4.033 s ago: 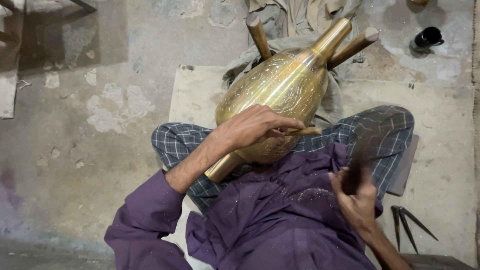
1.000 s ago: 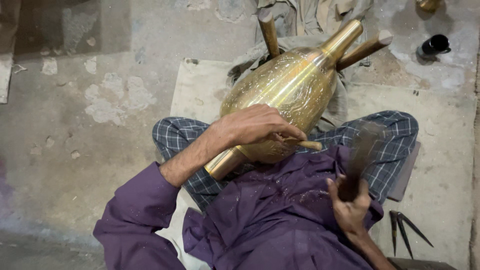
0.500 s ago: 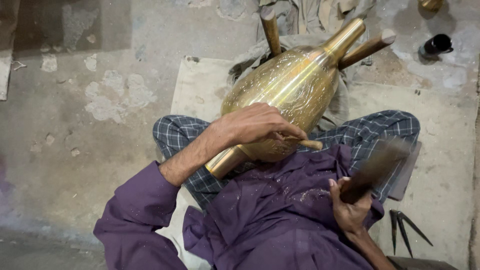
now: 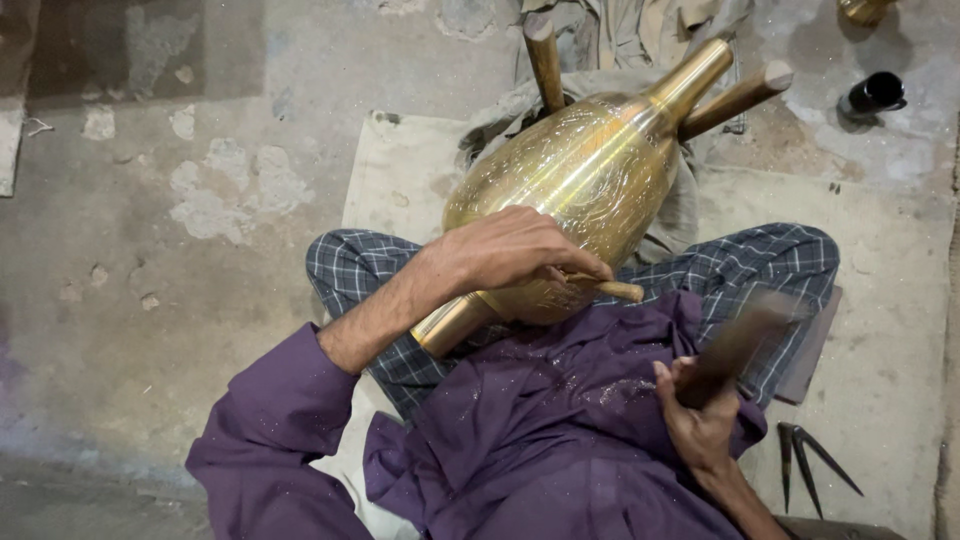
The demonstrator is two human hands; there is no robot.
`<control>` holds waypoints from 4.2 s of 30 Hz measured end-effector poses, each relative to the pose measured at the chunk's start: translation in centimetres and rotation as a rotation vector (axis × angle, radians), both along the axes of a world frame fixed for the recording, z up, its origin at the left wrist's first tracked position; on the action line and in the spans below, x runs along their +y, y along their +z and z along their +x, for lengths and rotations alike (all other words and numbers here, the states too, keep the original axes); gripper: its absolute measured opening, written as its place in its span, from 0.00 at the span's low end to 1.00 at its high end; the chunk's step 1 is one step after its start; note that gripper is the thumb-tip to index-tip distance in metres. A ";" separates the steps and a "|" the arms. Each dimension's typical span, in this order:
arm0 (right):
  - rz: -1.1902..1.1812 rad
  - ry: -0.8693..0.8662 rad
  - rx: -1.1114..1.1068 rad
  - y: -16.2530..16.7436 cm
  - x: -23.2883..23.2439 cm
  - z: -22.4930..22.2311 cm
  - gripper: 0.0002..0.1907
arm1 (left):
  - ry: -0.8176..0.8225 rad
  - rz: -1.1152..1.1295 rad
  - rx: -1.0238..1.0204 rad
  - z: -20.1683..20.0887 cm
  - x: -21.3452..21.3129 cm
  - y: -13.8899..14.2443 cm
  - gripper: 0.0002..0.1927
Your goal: The person sits cross-legged on the floor with a large brass vessel resting on their lap. They hold a small punch against the vessel's surface and repeatedly strike it with a wooden mallet, working the surface in sections to engrave a decorative pattern, repositioning the punch as they go.
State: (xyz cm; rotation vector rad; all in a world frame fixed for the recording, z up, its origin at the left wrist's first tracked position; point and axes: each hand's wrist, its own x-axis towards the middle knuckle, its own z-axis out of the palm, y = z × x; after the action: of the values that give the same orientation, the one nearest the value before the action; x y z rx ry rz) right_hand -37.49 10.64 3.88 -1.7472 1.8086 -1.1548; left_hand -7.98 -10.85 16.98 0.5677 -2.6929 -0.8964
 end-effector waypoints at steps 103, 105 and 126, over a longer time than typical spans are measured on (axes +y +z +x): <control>-0.026 0.135 0.106 10.6 -8.1 0.4 0.23 | 0.268 0.211 0.298 3.0 3.2 -2.4 0.24; -0.043 0.175 0.046 10.3 -7.9 0.2 0.23 | 0.256 0.248 0.335 3.4 3.4 -2.4 0.24; 0.087 0.249 0.215 11.6 -10.1 -1.5 0.33 | 0.832 0.349 0.628 3.5 6.7 -5.8 0.25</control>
State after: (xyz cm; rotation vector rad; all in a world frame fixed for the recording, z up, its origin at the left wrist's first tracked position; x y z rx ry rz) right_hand -38.96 0.58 15.49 -2.0405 1.6663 -0.8048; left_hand -4.52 -4.14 11.21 1.1272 -1.5257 -1.0401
